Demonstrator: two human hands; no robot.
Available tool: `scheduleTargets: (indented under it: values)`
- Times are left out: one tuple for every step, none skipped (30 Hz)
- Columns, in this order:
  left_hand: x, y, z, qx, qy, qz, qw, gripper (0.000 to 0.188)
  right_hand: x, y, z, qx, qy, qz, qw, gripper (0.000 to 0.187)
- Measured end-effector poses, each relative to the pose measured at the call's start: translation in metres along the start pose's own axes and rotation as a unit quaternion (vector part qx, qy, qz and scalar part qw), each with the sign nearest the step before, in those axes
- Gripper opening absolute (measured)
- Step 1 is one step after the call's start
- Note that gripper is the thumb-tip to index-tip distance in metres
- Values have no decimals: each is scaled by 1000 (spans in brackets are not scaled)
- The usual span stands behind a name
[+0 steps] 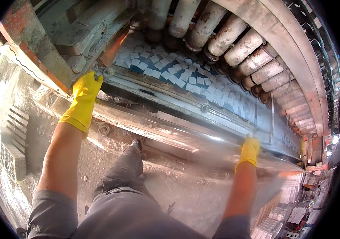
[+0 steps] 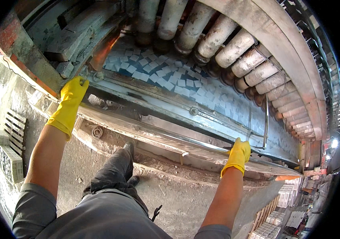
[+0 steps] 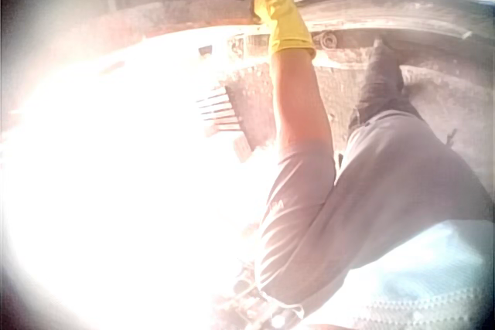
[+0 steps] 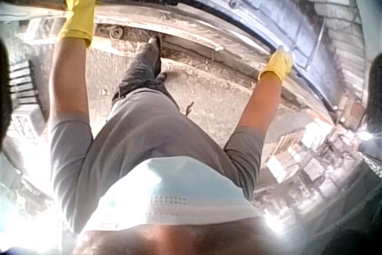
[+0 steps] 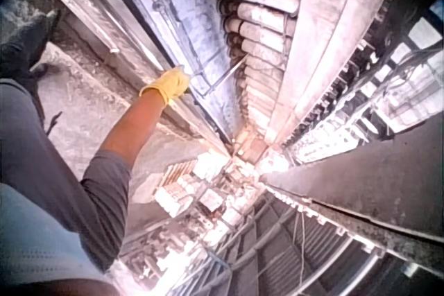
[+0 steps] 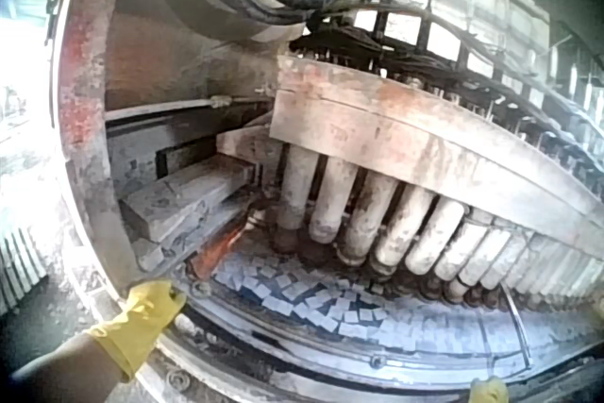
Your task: The person repeatedly places small white rectangular blocks into a rotating industrial machine. The blocks are fed into the machine's opening and carried by rotating rollers. The person uses both hands to handle the blocks and ensure they enter the machine.
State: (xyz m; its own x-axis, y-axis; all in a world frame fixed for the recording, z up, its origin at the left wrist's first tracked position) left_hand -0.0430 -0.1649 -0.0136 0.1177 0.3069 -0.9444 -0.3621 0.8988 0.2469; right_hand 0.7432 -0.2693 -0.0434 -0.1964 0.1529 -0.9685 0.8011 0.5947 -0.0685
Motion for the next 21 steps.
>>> scheduleTargets:
  values:
    - [2,5,0,-1,-3,0,1000,42,1,3,-6,11,2,-10,1000,56]
    - [4,10,0,-3,-7,1,1000,42,1,5,-12,23,3,-20,1000,56]
    - [4,15,3,-4,-11,1,1000,42,0,9,-18,17,-7,-16,1000,57]
    - [5,19,6,-8,-8,-4,1000,42,-1,13,-24,10,-17,-13,1000,57]
    - [6,24,9,-12,-4,-10,1000,43,-1,17,-30,4,-27,-9,1000,57]
    - [6,28,12,-16,-1,-15,1000,43,0,20,-34,7,-21,-12,1000,57]
    - [6,32,16,-14,3,-13,1000,43,1,24,-39,10,-15,-16,1000,58]
    - [6,36,19,-13,7,-10,1000,43,2,28,-43,13,-8,-19,1000,58]
    - [8,41,23,-11,8,-9,1000,43,3,35,-43,14,-8,-15,1000,58]
    - [9,45,26,-10,9,-9,1000,43,6,41,-42,15,-8,-11,1000,58]
    - [11,49,29,-9,10,-8,1000,42,7,48,-42,16,-7,-6,1000,58]
    - [11,52,31,-10,13,-7,1000,42,8,50,-47,18,-4,-11,1000,58]
    - [11,56,32,-8,13,-5,1000,42,9,53,-52,20,-1,-16,1000,58]
    - [13,60,33,-7,13,-4,1000,42,10,55,-57,22,2,-21,1000,58]
    - [14,63,35,-4,10,-3,1000,42,10,59,-59,18,3,-16,1000,58]
    - [16,66,37,-6,10,-4,1000,42,11,63,-61,13,4,-12,1000,57]
    - [16,69,39,-8,10,-5,1000,42,11,66,-63,9,5,-8,1000,57]
    - [17,71,40,-11,10,-6,1000,43,13,70,-63,16,17,-15,1000,57]
    - [17,74,42,-10,11,-5,1000,43,15,73,-64,23,29,-21,999,57]
    - [17,75,43,-10,11,-5,1000,43,17,75,-63,29,41,-28,998,57]
    - [17,77,45,-8,11,-5,1000,44,17,77,-64,29,31,-27,999,57]
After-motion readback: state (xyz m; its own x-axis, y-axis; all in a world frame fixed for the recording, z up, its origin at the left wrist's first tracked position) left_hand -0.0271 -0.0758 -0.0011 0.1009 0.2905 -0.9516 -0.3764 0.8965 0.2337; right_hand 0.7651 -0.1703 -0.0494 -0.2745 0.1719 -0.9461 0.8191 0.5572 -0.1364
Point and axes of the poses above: each hand's wrist, its own y-axis towards the middle knuckle, its own x-axis out of the palm, z = x × y, the point moved 8 cm from there along y, towards the middle knuckle, and after that the axes turned 5 degrees about y, right-handed, at the moved point
